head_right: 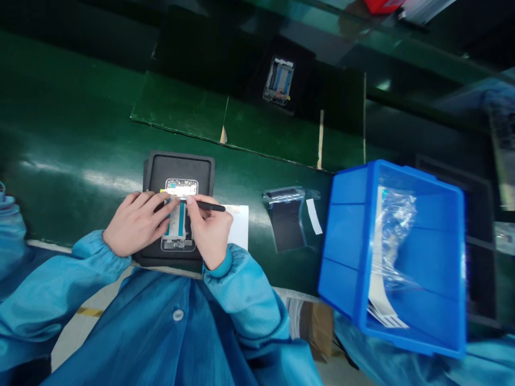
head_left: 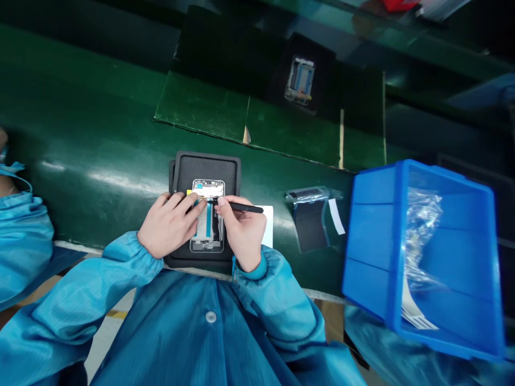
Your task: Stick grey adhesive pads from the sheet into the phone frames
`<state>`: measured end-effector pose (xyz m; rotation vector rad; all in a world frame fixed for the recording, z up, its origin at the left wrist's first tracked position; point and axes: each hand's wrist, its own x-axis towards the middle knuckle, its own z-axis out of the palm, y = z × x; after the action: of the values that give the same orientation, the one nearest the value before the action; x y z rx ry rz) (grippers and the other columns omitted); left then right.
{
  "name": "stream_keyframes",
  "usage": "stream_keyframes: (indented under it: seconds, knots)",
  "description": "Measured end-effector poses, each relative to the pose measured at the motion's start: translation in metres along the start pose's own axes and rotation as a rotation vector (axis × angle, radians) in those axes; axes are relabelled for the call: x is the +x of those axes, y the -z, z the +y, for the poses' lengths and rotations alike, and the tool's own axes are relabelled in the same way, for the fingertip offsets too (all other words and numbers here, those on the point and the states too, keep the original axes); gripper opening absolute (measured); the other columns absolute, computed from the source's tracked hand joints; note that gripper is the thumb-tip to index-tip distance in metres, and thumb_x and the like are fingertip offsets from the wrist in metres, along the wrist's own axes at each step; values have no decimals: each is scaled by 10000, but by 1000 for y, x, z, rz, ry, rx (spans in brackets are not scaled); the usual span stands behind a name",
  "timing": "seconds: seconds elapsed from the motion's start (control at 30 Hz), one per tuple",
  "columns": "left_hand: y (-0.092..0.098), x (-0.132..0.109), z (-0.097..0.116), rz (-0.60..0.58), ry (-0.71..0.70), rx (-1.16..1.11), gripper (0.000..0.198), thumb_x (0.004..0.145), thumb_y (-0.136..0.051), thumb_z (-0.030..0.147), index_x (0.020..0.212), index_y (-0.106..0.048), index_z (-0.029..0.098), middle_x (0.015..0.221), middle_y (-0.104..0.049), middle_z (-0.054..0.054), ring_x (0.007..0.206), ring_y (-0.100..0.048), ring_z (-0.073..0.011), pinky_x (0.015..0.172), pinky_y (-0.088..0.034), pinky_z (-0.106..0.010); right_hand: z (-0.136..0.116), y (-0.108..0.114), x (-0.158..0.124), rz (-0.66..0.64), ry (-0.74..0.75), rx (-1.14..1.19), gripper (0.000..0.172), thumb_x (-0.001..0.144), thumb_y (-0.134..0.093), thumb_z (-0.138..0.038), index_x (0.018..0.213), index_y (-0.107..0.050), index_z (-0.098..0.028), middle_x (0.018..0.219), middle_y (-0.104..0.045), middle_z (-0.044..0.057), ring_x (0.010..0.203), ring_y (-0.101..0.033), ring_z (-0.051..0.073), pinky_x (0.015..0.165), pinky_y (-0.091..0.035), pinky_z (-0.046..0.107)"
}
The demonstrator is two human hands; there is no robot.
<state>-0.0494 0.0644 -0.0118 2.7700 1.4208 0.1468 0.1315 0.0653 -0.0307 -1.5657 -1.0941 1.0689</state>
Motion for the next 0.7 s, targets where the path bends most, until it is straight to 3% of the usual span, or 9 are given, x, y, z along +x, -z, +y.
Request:
stream_keyframes:
  seconds: [0.17, 0.33, 0.57, 0.7]
  knots:
    - [3, 0, -8, -40, -18, -48, 397, 968, -506, 317, 1341, -609, 230, 1315, -632, -110, 1062, -590, -290, 876, -445, -464, 0, 0, 1, -12, 8, 29, 190, 858, -736, -391, 910, -737, -209, 788, -768, 20, 702, -745, 184, 690, -612, 300]
    - [3, -4, -3, 12, 5, -80, 336, 968, -521, 295, 1254, -677, 210, 1316, -637, -123, 1113, -601, -296, 936, -460, -476, 0, 1, 1, -14, -8, 55, 199, 854, -742, -394, 924, -739, -208, 795, -769, 23, 723, -750, 186, 695, -610, 298]
    - [7, -5, 1, -46, 34, -74, 383, 962, -542, 280, 1331, -636, 235, 1344, -627, -121, 1151, -604, -312, 994, -460, -500, -2, 1, 3, -20, -8, 66, 216, 849, -742, -405, 917, -739, -200, 810, -778, 35, 735, -757, 191, 695, -613, 299]
    - [6, -8, 1, -44, 31, -75, 404, 969, -544, 333, 1332, -624, 174, 1372, -610, -128, 1179, -589, -306, 1033, -455, -481, -1, 1, 4, -29, -4, 96, 204, 849, -743, -394, 912, -738, -200, 846, -786, 39, 759, -761, 187, 719, -615, 298]
